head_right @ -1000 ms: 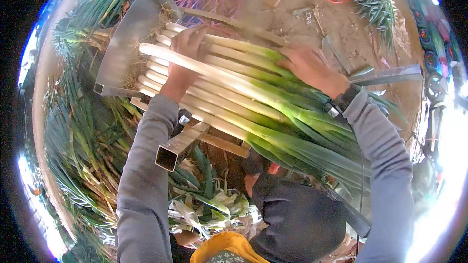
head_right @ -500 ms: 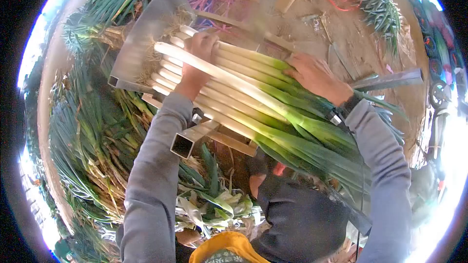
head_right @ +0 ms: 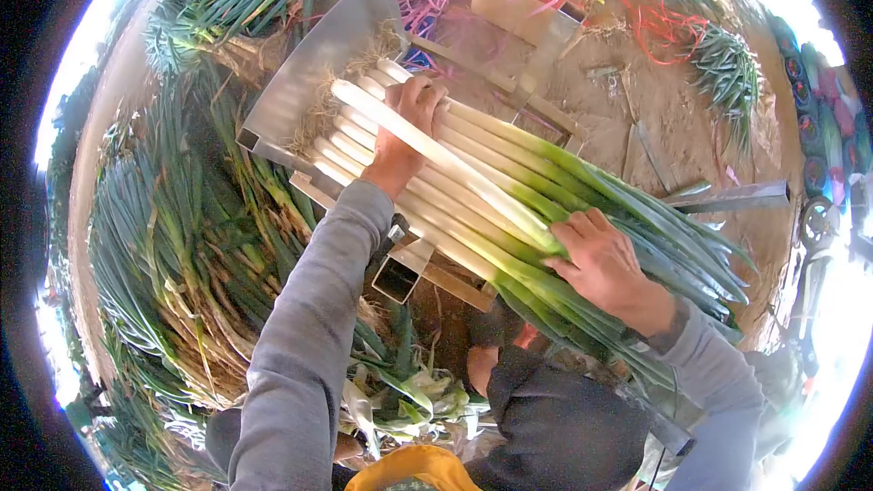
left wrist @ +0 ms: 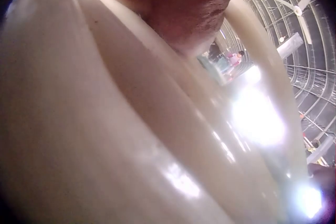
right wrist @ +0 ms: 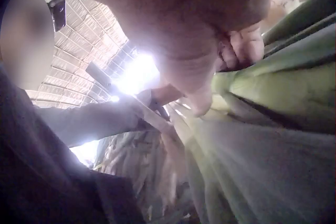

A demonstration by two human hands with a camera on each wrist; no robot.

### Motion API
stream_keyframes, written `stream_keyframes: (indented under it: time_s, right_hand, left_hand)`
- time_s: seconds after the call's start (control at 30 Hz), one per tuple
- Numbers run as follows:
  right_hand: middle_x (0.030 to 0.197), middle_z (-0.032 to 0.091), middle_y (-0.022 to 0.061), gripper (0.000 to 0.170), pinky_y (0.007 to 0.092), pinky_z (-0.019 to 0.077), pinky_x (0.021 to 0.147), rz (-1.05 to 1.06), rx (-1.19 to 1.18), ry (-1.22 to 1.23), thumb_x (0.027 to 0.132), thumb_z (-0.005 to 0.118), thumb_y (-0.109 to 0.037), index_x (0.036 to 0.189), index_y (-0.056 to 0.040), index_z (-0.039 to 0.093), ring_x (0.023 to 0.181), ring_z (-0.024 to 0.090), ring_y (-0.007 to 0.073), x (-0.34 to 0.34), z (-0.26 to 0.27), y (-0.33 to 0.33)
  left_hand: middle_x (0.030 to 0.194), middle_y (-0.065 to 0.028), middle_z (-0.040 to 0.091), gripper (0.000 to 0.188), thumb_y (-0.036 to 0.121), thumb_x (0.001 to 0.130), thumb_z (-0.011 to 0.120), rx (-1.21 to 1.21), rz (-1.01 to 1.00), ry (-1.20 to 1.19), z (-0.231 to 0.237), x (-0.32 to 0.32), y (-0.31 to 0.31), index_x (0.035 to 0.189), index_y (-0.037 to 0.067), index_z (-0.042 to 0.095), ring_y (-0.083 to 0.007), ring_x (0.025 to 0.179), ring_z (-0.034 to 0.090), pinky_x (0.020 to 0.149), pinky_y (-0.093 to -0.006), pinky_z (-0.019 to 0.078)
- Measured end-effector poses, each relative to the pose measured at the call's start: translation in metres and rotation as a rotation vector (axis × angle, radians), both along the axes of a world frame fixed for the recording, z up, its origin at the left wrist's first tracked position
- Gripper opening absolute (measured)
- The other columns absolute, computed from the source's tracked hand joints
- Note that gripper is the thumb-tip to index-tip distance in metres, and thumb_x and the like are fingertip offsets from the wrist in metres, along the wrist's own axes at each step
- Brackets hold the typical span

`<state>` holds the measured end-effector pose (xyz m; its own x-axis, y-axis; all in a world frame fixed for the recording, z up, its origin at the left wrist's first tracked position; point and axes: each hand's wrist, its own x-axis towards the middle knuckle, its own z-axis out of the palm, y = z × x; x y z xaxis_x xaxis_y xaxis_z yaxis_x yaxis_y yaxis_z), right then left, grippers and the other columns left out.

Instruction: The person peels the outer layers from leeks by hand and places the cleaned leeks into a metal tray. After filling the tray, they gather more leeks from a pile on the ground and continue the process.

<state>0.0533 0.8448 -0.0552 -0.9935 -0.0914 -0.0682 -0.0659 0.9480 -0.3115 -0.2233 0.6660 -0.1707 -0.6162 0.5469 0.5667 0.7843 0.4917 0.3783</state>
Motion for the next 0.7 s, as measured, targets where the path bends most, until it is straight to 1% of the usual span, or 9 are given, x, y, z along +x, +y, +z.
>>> stream_keyframes:
  time_s: [0.03, 0.13, 0.23, 0.27, 0.33, 0.47, 0.53, 0.63, 0.7]
  right_hand:
    - [0.102, 0.062, 0.0136, 0.039, 0.046, 0.0512, 0.082, -0.038, -0.023, 0.016, 0.077, 0.08, -0.017, 0.11, -0.0038, 0.064, 0.098, 0.06, 0.0345, -0.002, -0.005, -0.001]
    - [0.099, 0.063, 0.0156, 0.035, 0.0468, 0.0522, 0.079, -0.11, -0.123, 0.114, 0.079, 0.077, -0.013, 0.11, -0.0033, 0.062, 0.092, 0.063, 0.0368, -0.004, -0.012, 0.004]
    - [0.099, 0.064, 0.0186, 0.034, 0.0467, 0.0532, 0.077, -0.162, -0.147, 0.204, 0.08, 0.075, -0.009, 0.111, -0.002, 0.061, 0.087, 0.065, 0.0393, -0.007, 0.007, 0.015]
    - [0.099, 0.064, 0.0205, 0.034, 0.0453, 0.0539, 0.076, -0.117, -0.033, 0.2, 0.082, 0.073, -0.008, 0.113, -0.0002, 0.061, 0.088, 0.066, 0.04, -0.015, 0.023, 0.022]
    - [0.104, 0.065, 0.0227, 0.038, 0.0454, 0.0538, 0.081, -0.134, 0.02, 0.186, 0.085, 0.071, -0.01, 0.121, -0.0009, 0.061, 0.094, 0.065, 0.0426, -0.025, 0.035, 0.043]
    - [0.114, 0.065, 0.0256, 0.042, 0.0461, 0.0526, 0.088, -0.055, 0.039, 0.169, 0.09, 0.068, -0.013, 0.13, -0.0004, 0.059, 0.101, 0.065, 0.0444, -0.065, 0.043, 0.07]
    - [0.123, 0.063, 0.0266, 0.044, 0.0459, 0.0508, 0.094, -0.058, -0.129, -0.088, 0.095, 0.064, -0.016, 0.136, -0.0004, 0.056, 0.108, 0.064, 0.044, -0.085, 0.037, 0.077]
    - [0.128, 0.063, 0.025, 0.045, 0.0456, 0.0492, 0.097, -0.04, -0.264, -0.105, 0.098, 0.062, -0.018, 0.138, -0.0005, 0.054, 0.112, 0.063, 0.0416, -0.094, 0.018, 0.08]
    - [0.129, 0.062, 0.0243, 0.045, 0.0454, 0.0481, 0.099, 0.011, -0.212, -0.038, 0.099, 0.061, -0.02, 0.139, -0.0016, 0.053, 0.115, 0.062, 0.0409, -0.094, -0.005, 0.088]
  left_hand:
    - [0.117, -0.0119, 0.06, 0.021, 0.015, 0.09, 0.069, 0.001, 0.003, 0.001, 0.0, 0.0, 0.0, 0.11, 0.01, 0.069, -0.0384, 0.104, 0.058, 0.091, -0.0492, 0.0511]
    - [0.117, -0.012, 0.06, 0.023, 0.015, 0.09, 0.07, 0.029, -0.017, 0.002, -0.002, -0.001, -0.002, 0.111, 0.009, 0.068, -0.0383, 0.105, 0.057, 0.091, -0.0488, 0.0503]
    - [0.118, -0.0115, 0.059, 0.025, 0.012, 0.089, 0.07, 0.022, -0.043, 0.054, -0.012, -0.005, -0.004, 0.114, 0.009, 0.068, -0.0371, 0.108, 0.055, 0.091, -0.0479, 0.0479]
    - [0.118, -0.0109, 0.058, 0.025, 0.011, 0.089, 0.07, 0.048, -0.033, -0.052, -0.001, 0.001, -0.005, 0.113, 0.011, 0.068, -0.0359, 0.107, 0.055, 0.093, -0.0475, 0.0473]
    - [0.118, -0.01, 0.058, 0.025, 0.011, 0.089, 0.07, 0.016, -0.019, -0.056, 0.002, 0.003, -0.003, 0.114, 0.012, 0.069, -0.0354, 0.108, 0.054, 0.094, -0.0472, 0.0471]
    - [0.118, -0.0087, 0.057, 0.026, 0.013, 0.09, 0.07, 0.02, -0.014, -0.068, 0.006, 0.005, -0.004, 0.116, 0.013, 0.069, -0.035, 0.109, 0.054, 0.096, -0.0471, 0.0471]
    - [0.12, -0.0079, 0.057, 0.027, 0.014, 0.09, 0.07, -0.004, 0.012, -0.075, 0.006, 0.006, -0.003, 0.117, 0.013, 0.068, -0.0353, 0.109, 0.053, 0.096, -0.0471, 0.0477]
    - [0.12, -0.0087, 0.057, 0.026, 0.016, 0.09, 0.07, -0.002, 0.009, -0.051, 0.003, 0.004, -0.002, 0.116, 0.013, 0.069, -0.0361, 0.109, 0.054, 0.096, -0.0475, 0.0481]
    - [0.12, -0.0093, 0.057, 0.026, 0.017, 0.09, 0.07, -0.005, 0.017, -0.037, 0.001, 0.003, -0.002, 0.116, 0.013, 0.069, -0.0368, 0.109, 0.054, 0.096, -0.048, 0.0483]
